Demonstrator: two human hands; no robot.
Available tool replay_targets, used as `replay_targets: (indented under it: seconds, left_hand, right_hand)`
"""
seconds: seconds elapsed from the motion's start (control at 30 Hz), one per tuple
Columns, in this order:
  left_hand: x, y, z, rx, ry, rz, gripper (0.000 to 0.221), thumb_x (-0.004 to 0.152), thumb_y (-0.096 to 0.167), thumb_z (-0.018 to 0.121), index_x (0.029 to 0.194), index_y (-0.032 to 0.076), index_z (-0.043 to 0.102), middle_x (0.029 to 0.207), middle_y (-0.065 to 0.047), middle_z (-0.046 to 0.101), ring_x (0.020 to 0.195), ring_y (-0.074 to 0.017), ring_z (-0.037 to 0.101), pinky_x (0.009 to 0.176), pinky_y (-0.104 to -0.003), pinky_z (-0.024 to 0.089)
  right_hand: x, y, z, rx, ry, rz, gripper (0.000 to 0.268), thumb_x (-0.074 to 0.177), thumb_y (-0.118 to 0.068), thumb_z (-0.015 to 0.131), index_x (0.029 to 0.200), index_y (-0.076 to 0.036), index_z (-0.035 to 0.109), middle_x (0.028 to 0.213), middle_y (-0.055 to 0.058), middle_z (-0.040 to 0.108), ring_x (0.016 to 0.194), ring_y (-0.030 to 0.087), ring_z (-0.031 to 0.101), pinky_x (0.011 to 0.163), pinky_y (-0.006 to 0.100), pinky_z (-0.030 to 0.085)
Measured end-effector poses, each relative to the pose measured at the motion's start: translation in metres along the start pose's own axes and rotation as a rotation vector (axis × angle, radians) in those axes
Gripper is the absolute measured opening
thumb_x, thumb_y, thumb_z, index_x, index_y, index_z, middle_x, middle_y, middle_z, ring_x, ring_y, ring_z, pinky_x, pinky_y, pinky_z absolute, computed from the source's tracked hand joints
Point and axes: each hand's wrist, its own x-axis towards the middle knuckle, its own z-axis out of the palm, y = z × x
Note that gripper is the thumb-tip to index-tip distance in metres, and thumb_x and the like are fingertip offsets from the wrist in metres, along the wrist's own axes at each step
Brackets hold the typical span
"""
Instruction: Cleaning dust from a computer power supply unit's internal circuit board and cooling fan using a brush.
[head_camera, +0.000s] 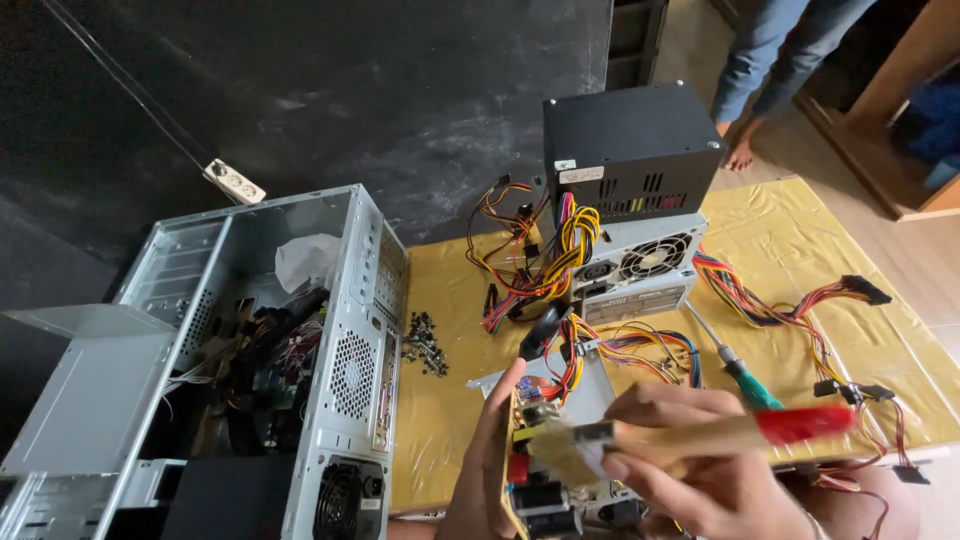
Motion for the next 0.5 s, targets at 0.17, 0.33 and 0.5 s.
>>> replay_targets:
  seconds: [0.17, 0.33, 0.5]
  left_hand:
    - [-0.005, -0.015, -0.020, 0.075, 0.007, 0.023, 0.120, 0.087, 0.074, 0.085, 0.162, 0.008, 0.019, 0.155, -0.014, 0.044, 0.142, -0.0335, 0.051, 0.117, -0.056, 0.039]
    - [0.006, -0.023, -0.013, -0.218, 0.176, -0.140, 0.096, 0.092, 0.052, 0.072, 0.162, 0.010, 0.023, 0.151, -0.011, 0.045, 0.126, -0.0295, 0.062, 0.108, -0.050, 0.046]
    - [0.003, -0.061, -0.045, -0.198, 0.045, -0.059, 0.070, 0.105, 0.034, 0.057, 0.161, 0.009, 0.025, 0.154, -0.013, 0.040, 0.132, -0.0260, 0.058, 0.110, -0.047, 0.045]
  right_hand:
    - [-0.001, 0.022, 0.010, -0.011, 0.151, -0.027, 0.017, 0.085, -0.022, 0.073, 0.080, -0.006, 0.075, 0.073, -0.002, 0.069, 0.059, 0.010, 0.059, 0.054, 0.026, 0.048]
    - [0.000, 0.004, 0.011, 0.101, -0.017, 0.065, 0.021, 0.091, -0.020, 0.071, 0.078, -0.003, 0.071, 0.075, 0.003, 0.069, 0.065, 0.015, 0.061, 0.061, 0.028, 0.050]
    - [-0.004, 0.012, 0.019, 0.185, 0.124, 0.041, 0.026, 0.086, -0.022, 0.073, 0.073, 0.000, 0.068, 0.071, 0.006, 0.069, 0.064, 0.016, 0.061, 0.062, 0.027, 0.047]
